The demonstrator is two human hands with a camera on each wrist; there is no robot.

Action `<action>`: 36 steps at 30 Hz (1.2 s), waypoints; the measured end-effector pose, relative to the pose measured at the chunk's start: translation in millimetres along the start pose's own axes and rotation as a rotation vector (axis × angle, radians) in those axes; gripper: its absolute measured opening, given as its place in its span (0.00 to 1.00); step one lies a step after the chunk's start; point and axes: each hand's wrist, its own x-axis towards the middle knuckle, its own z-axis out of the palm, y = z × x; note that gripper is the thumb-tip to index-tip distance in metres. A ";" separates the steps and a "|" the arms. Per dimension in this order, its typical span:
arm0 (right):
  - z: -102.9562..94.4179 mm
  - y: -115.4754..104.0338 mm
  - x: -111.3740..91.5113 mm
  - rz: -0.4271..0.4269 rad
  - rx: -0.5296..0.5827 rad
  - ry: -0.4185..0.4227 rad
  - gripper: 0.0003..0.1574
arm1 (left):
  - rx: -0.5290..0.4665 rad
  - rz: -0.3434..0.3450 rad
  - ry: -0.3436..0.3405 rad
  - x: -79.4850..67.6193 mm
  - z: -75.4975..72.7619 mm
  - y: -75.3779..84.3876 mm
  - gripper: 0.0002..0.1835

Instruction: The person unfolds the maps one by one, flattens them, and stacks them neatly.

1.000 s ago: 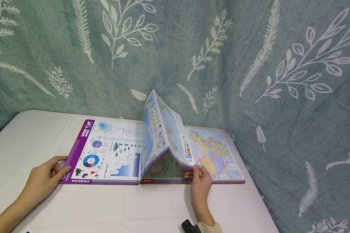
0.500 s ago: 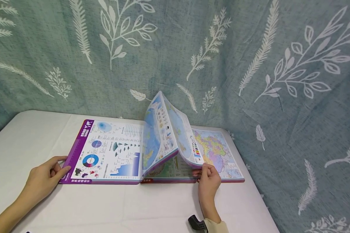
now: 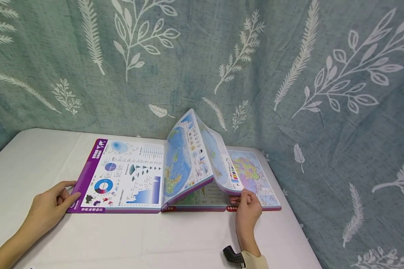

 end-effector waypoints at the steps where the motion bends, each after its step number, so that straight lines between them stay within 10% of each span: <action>1: -1.8 1.1 1.1 0.002 -0.002 0.006 0.17 | 0.001 -0.001 -0.001 -0.2 0.2 0.1 0.22; 36: -68.2 16.7 51.3 0.068 0.079 0.128 0.19 | 0.013 -0.003 0.003 -9.1 0.7 6.4 0.22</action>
